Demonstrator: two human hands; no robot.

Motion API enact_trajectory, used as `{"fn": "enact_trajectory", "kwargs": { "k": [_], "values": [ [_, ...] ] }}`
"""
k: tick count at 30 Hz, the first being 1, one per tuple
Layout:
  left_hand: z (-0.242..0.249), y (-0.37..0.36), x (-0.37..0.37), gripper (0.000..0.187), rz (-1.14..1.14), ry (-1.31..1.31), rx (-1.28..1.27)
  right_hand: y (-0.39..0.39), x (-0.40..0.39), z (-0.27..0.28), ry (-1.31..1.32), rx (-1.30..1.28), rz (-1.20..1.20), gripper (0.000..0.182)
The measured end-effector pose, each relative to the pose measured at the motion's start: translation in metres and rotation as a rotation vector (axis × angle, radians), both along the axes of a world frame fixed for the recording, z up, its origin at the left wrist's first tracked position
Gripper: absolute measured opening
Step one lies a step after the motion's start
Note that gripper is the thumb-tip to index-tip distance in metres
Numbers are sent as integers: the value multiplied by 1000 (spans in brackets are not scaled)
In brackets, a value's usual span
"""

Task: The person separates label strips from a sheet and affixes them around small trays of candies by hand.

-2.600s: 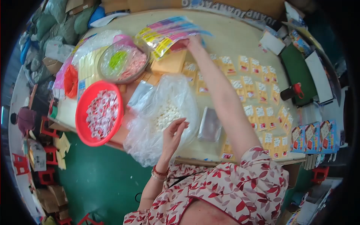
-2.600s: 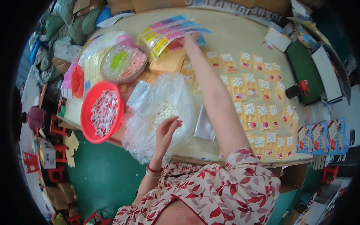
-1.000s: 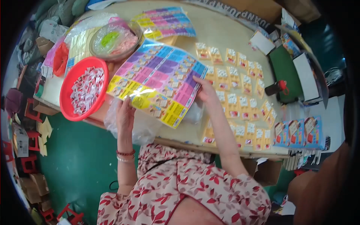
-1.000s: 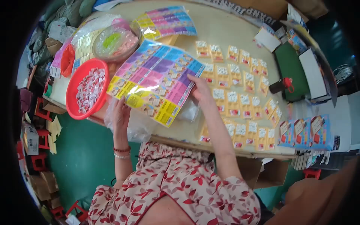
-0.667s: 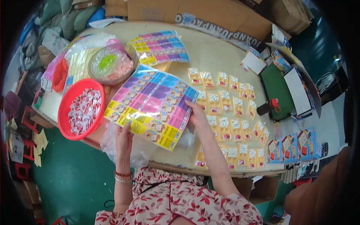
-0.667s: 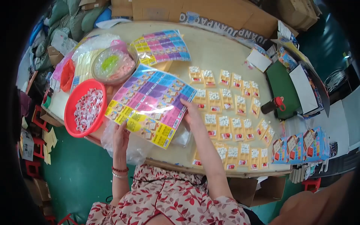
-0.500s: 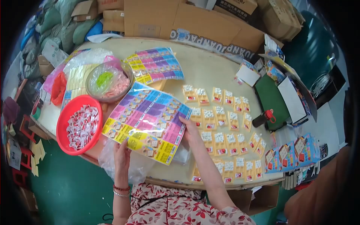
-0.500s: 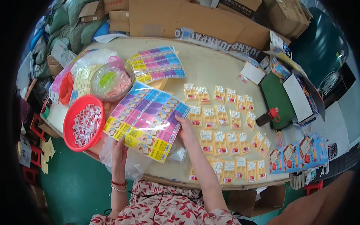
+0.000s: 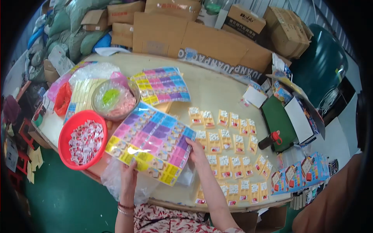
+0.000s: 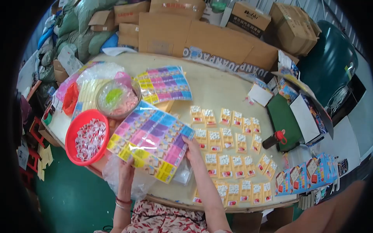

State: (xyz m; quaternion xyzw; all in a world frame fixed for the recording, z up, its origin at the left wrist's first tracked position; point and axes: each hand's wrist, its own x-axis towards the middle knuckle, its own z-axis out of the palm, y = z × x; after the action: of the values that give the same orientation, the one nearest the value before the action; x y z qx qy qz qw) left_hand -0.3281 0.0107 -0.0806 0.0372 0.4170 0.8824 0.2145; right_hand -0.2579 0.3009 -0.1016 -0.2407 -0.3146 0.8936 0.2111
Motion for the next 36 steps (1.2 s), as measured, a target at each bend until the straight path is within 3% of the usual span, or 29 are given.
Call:
{"fn": "enact_trajectory", "kwargs": {
  "k": [2, 6, 10, 13, 16, 20, 23, 27, 32, 34, 36],
  "values": [
    [-12, 4, 6, 42, -51, -41, -8, 8, -3, -8, 7, 156, -42, 31],
    [-13, 15, 16, 42, -75, -172, 50, 18, 1, 3, 29, 161, -59, 34],
    [-8, 5, 8, 38, 101, -153, 87, 28, 12, -6, 27, 215, 6, 33],
    [-15, -4, 4, 35, 107, -160, 102, 25, 23, -1, -185, 388, 124, 39],
    [-21, -11, -2, 32, 74, -141, 64, 18, 23, -8, -188, 497, 53, 38],
    [-21, -13, 2, 33, 41, -126, 40, 8, 34, -1, -340, 398, -49, 56],
    [-23, -10, 7, 34, 29, -139, 51, 6, 38, -10, -314, 377, -127, 66],
    [-21, -10, 6, 34, 17, -149, 41, 11, 37, -26, -315, 420, -139, 68],
    [-24, -7, 5, 34, -1, -134, 36, 12, 40, -26, -355, 762, -88, 57],
    [-28, -12, 6, 33, -16, -133, 41, 12, 40, -36, -296, 744, -94, 57],
    [-32, -11, 5, 33, -12, -118, 42, 12, 39, -36, -483, 1059, -79, 61]
  ]
}}
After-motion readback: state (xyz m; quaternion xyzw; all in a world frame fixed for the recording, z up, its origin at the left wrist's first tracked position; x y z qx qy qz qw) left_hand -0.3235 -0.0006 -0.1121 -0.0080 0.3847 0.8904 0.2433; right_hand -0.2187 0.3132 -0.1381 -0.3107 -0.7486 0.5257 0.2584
